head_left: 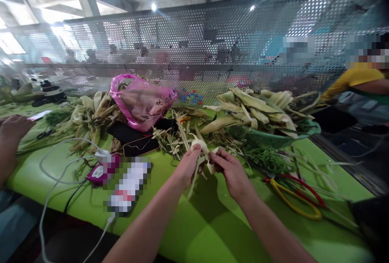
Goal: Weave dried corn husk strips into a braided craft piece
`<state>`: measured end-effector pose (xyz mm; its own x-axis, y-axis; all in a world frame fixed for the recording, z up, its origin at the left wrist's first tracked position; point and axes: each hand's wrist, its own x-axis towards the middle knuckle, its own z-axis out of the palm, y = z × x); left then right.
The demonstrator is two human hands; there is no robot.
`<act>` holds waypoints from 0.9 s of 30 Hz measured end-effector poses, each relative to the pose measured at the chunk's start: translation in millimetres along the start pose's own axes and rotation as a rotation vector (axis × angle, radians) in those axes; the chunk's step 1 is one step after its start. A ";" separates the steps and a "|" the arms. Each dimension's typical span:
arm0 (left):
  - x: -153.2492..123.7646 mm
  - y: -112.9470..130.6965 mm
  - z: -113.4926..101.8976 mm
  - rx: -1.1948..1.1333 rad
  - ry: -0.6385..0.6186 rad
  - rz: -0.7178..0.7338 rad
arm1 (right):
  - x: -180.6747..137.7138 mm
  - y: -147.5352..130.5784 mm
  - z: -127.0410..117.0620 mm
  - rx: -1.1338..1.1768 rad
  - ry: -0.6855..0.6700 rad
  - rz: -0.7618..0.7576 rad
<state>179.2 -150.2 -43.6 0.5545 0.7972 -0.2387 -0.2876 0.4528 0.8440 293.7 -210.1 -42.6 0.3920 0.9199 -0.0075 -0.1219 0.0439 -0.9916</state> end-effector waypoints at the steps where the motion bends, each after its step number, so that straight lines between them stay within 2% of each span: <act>1: 0.2 0.8 -0.1 -0.023 -0.001 0.008 | 0.9 0.0 -1.6 0.022 0.018 -0.011; 7: 2.9 4.2 -6.4 -0.069 -0.032 0.013 | 11.1 -2.2 -20.9 0.068 0.282 -0.106; 10: 1.4 6.3 -7.8 -0.049 -0.058 0.010 | 16.1 -2.4 -29.1 0.017 0.327 -0.127; 12: -0.4 7.6 -7.1 -0.018 -0.063 -0.002 | 17.8 -3.4 -32.6 -0.096 0.367 -0.193; 15: -2.4 7.6 -5.4 0.034 -0.087 -0.009 | 16.7 -8.1 -34.3 -0.416 0.452 -0.388; 16: -2.6 6.9 -4.9 0.054 -0.094 -0.006 | 15.3 -10.0 -33.6 -0.512 0.416 -0.423; 18: -2.8 4.8 -3.9 0.094 -0.103 0.000 | 11.5 -13.1 -29.8 -0.561 0.218 -0.383; 21: -3.8 2.3 -1.7 0.135 -0.111 -0.001 | 5.9 -14.2 -21.8 -0.341 -0.072 -0.155; 24: -6.2 2.3 1.5 0.170 -0.096 -0.010 | 3.8 -13.1 -17.5 -0.146 -0.128 -0.014; 27: -8.4 3.9 4.3 0.202 -0.073 -0.011 | 5.4 -11.8 -19.1 -0.055 -0.065 -0.016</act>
<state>176.8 -156.9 -36.3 0.6142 0.7582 -0.2188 -0.1228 0.3658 0.9226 314.6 -213.1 -33.4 0.3330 0.9428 0.0151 -0.0652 0.0390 -0.9971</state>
